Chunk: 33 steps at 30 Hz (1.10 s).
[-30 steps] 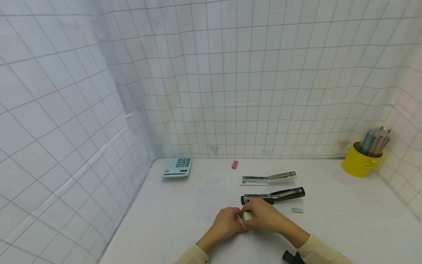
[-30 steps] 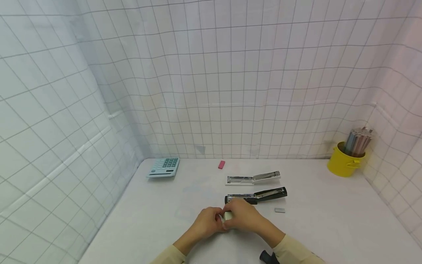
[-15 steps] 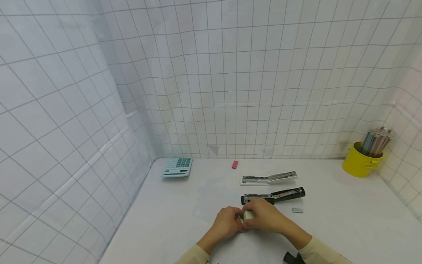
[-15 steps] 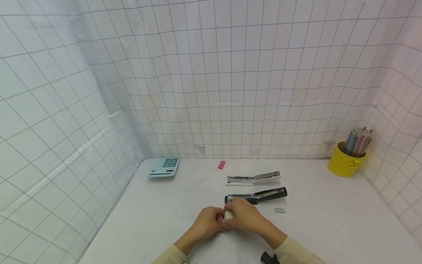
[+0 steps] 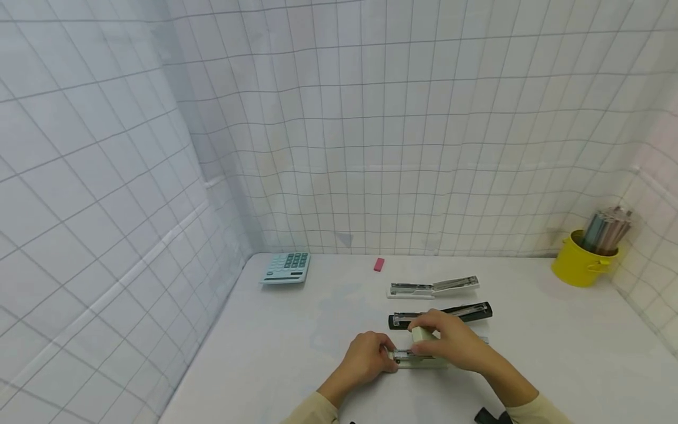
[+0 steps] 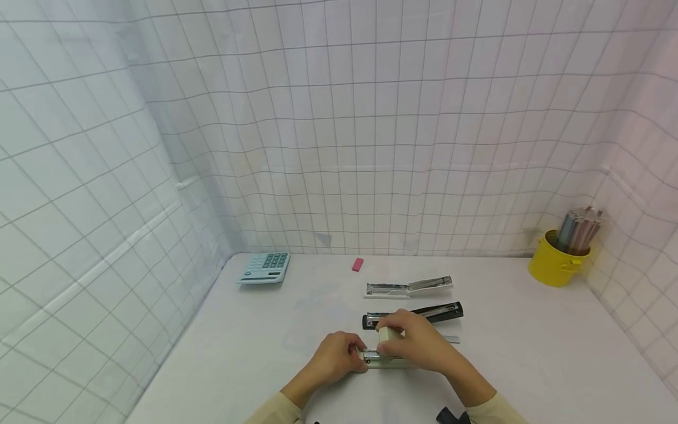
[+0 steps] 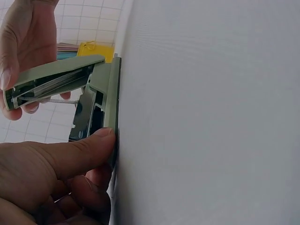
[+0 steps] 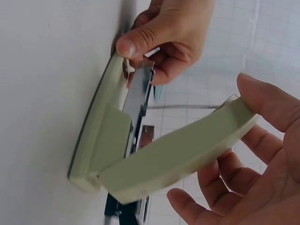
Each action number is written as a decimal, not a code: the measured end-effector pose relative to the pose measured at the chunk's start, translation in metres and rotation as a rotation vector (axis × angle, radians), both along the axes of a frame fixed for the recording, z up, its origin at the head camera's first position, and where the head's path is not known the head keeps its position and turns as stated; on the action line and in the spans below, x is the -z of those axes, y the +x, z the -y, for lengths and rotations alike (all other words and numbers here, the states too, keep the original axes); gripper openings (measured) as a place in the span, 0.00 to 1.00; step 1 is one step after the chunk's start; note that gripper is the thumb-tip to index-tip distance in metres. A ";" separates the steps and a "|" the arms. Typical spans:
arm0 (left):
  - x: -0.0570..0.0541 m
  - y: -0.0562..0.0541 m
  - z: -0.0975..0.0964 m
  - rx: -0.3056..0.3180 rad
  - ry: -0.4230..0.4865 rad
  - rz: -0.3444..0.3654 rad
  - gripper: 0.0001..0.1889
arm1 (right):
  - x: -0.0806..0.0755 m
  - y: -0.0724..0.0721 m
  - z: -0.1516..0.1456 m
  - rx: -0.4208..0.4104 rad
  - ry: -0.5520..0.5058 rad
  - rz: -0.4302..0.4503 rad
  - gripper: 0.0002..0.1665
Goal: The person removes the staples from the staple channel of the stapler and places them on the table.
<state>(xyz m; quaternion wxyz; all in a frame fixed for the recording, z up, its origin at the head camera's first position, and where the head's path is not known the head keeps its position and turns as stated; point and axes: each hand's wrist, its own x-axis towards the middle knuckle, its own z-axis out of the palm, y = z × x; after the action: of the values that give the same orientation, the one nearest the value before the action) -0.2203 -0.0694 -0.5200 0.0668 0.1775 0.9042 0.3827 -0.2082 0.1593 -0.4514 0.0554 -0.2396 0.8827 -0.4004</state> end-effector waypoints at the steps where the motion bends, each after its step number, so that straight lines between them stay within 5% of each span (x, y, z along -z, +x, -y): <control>1: 0.000 0.000 0.000 0.000 0.002 0.002 0.12 | -0.001 0.001 -0.004 0.001 -0.006 -0.003 0.16; 16: -0.001 0.000 0.000 -0.002 -0.009 0.023 0.12 | -0.019 0.010 -0.068 0.064 0.024 0.007 0.19; 33: -0.003 0.001 0.000 -0.013 0.013 0.048 0.11 | -0.010 0.016 -0.109 0.142 0.082 0.056 0.22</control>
<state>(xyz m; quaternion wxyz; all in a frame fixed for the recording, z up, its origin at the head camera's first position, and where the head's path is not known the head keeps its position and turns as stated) -0.2193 -0.0695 -0.5174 0.0848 0.1629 0.9009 0.3931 -0.1924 0.2684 -0.4419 0.0615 -0.1628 0.9113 -0.3731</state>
